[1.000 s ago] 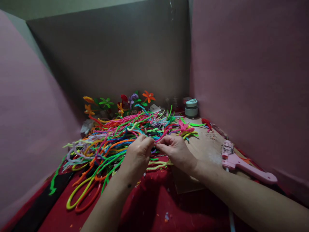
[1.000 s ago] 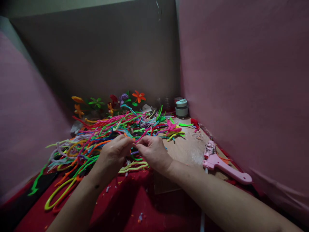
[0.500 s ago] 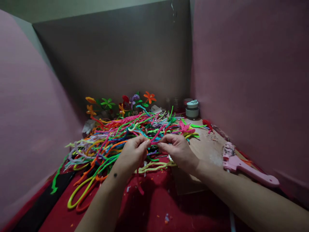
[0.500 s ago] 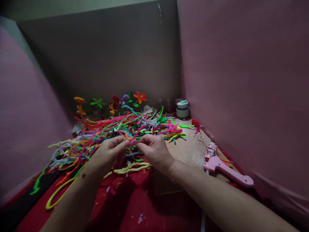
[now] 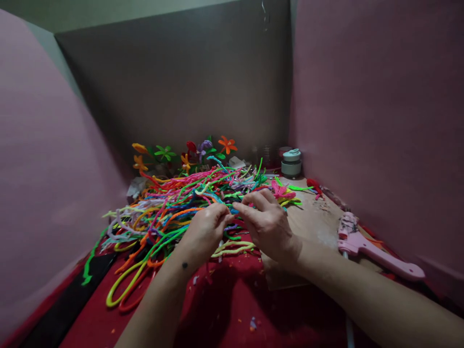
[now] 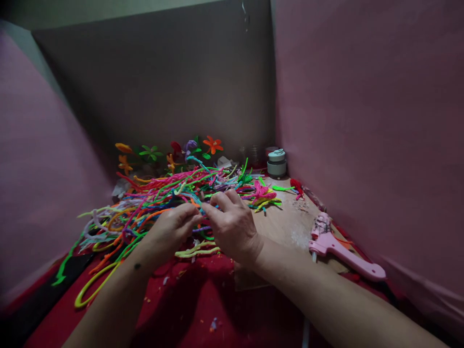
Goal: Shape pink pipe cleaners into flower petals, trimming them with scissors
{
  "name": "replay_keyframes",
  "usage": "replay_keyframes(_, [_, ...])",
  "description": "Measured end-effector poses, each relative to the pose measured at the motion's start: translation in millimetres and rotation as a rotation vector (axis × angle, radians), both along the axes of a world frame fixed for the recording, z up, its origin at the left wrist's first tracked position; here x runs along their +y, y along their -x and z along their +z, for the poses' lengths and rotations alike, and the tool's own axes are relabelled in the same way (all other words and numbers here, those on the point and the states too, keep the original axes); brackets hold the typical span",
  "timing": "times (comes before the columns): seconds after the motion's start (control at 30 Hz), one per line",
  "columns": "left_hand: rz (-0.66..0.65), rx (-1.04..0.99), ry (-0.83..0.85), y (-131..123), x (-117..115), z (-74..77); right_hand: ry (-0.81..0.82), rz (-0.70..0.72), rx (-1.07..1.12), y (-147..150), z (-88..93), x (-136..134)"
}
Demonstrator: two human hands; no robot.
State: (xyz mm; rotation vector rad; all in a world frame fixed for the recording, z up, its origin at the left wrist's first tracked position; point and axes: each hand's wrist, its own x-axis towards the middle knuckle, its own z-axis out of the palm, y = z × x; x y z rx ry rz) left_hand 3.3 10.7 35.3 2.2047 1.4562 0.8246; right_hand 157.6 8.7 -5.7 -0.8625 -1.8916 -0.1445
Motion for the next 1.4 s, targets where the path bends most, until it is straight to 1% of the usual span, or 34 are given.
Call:
replay_keyframes(0.03, [-0.006,0.013,-0.001,-1.1,-1.6,0.8,0.043,0.002,-0.032,-0.1,1.0,0.5])
replay_keyframes(0.1, [-0.003,-0.017,0.032,-2.4,-3.9,1.9,0.198,0.035,-0.011,-0.2,3.6,2.2])
replay_keyframes(0.17, [0.0,-0.085,0.089,-2.3,-4.3,2.2,0.461,0.118,0.118,-0.5,6.6,4.4])
replay_keyframes(0.23, [-0.012,-0.138,0.135,-0.5,-2.6,1.6,0.769,0.274,0.31,-1.0,8.8,6.7])
replay_keyframes(0.3, [-0.018,-0.154,0.14,2.5,0.4,0.4,1.018,0.477,0.48,-1.7,9.0,8.6])
replay_keyframes(0.37, [-0.021,-0.143,0.12,5.6,3.3,-1.0,1.165,0.649,0.57,-2.4,7.4,9.8])
replay_keyframes(0.43, [-0.02,-0.129,0.109,7.5,4.9,-2.1,1.257,0.757,0.592,-2.9,5.3,10.3])
replay_keyframes(0.53, [-0.011,-0.118,0.092,7.5,4.7,-1.7,1.318,0.799,0.625,-3.0,3.8,10.5])
replay_keyframes(0.67, [-0.045,-0.149,0.114,5.5,4.1,0.8,1.327,0.765,0.631,-0.7,4.8,10.4])
replay_keyframes(0.73, [-0.03,-0.212,0.188,4.3,4.8,0.2,1.314,0.722,0.645,1.7,5.7,9.8])
replay_keyframes(0.87, [0.064,-0.394,0.431,0.4,6.4,-5.6,1.261,0.625,0.722,6.7,7.2,6.5])
replay_keyframes(0.93, [0.076,-0.447,0.474,-1.9,6.7,-8.5,1.228,0.598,0.732,8.3,6.9,5.0])
replay_keyframes(1.0, [0.077,-0.477,0.456,-4.1,6.6,-10.4,1.217,0.607,0.732,8.9,4.7,4.7])
replay_keyframes(1.13, [0.066,-0.531,0.406,-8.7,6.2,-12.4,1.248,0.683,0.761,8.6,-2.5,7.9])
replay_keyframes(1.2, [0.071,-0.527,0.385,-10.5,6.2,-13.7,1.257,0.685,0.777,8.4,-3.6,8.7])
replay_keyframes(1.3, [0.079,-0.452,0.313,-10.4,7.1,-16.3,1.262,0.636,0.78,8.0,-0.3,6.7])
replay_keyframes(1.4, [0.079,-0.31,0.179,-6.8,8.9,-18.1,1.273,0.582,0.763,7.8,2.7,4.4])
